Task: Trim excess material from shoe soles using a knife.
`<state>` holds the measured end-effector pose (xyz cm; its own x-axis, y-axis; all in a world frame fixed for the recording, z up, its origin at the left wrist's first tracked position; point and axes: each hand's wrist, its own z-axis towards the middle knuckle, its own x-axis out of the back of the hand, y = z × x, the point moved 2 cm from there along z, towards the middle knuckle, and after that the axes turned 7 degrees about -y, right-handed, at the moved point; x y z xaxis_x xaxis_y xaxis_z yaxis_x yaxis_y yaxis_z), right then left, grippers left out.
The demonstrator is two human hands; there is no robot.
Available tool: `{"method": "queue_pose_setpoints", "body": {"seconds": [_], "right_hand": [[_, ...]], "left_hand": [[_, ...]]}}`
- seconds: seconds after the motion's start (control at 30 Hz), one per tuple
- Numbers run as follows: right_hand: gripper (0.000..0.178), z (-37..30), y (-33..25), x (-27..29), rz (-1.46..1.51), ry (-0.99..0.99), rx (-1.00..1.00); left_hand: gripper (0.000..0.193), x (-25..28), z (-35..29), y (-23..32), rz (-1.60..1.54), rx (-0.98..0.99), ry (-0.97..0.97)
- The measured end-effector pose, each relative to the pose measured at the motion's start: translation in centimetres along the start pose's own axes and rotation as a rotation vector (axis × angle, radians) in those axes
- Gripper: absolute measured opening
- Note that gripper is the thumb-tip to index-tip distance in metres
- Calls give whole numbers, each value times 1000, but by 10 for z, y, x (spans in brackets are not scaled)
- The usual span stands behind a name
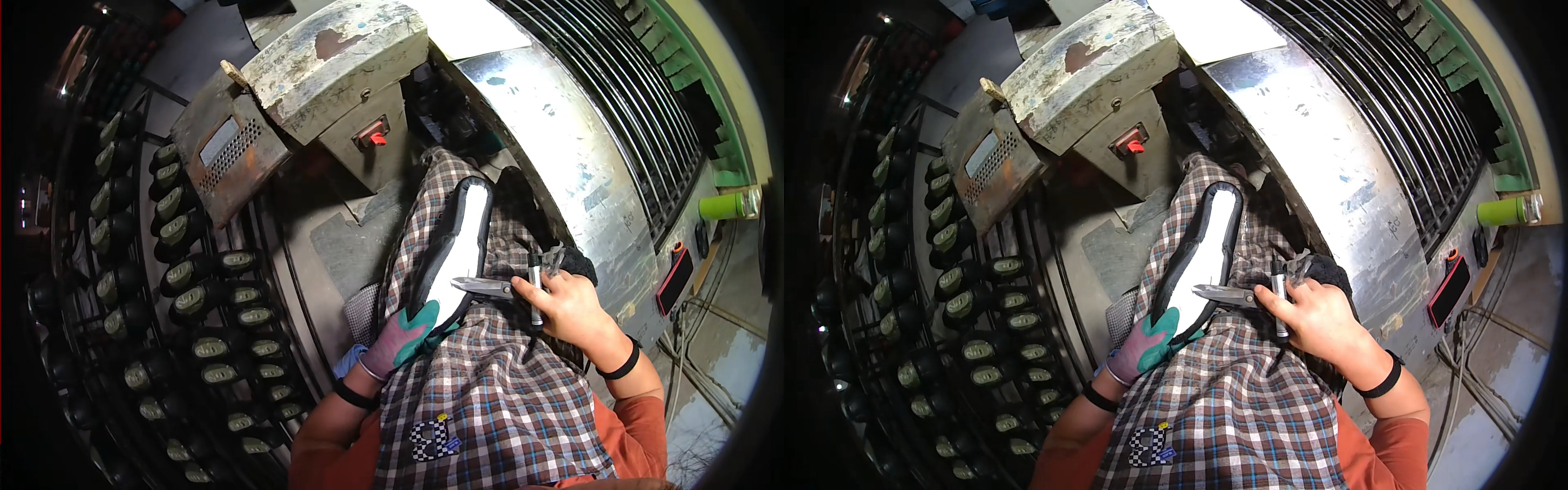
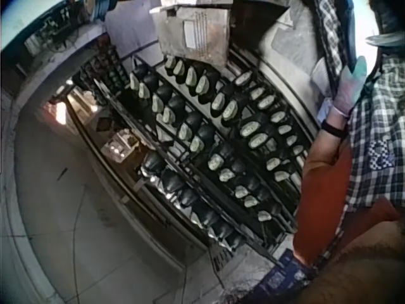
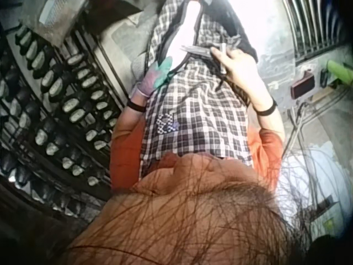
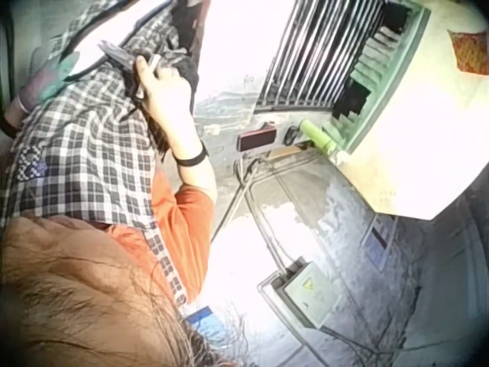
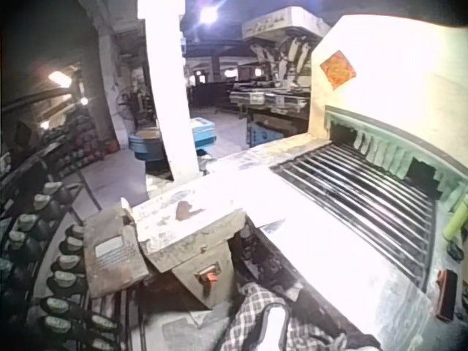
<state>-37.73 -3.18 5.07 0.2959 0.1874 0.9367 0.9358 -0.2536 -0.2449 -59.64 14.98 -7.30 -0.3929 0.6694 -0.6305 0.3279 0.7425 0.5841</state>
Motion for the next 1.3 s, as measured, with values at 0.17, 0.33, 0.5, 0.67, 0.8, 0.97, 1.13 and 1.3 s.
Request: {"method": "queue_pose_setpoints", "body": {"seconds": [0.17, 0.33, 0.5, 0.67, 0.8, 0.97, 1.13, 1.3], "right_hand": [[70, 3, -1, -4, -2, 40, 20], [55, 19, 11, -34, 715, 105, 27], [67, 5, 0, -21, 186, 11, 2], [74, 1, -11, -8, -30, -17, 83], [74, 12, -11, -29, 71, 35, 81], [71, 10, -12, -30, 90, 77, 42], [74, 0, -12, -22, 12, 38, 51], [59, 19, -15, -40, 400, 75, -6]], "left_hand": [[49, 2, 0, -5, -183, -4, -74], [49, -7, -1, 1, -268, 8, -78], [49, -13, 1, 10, -97, 40, -167], [47, -11, 5, 1, -124, -47, -100], [47, -17, 2, 13, -94, 0, -126], [45, -5, 2, 3, -169, 69, -196], [50, -5, 2, 2, -302, 53, -203], [56, -4, 3, -1, -234, 62, -206]]}}
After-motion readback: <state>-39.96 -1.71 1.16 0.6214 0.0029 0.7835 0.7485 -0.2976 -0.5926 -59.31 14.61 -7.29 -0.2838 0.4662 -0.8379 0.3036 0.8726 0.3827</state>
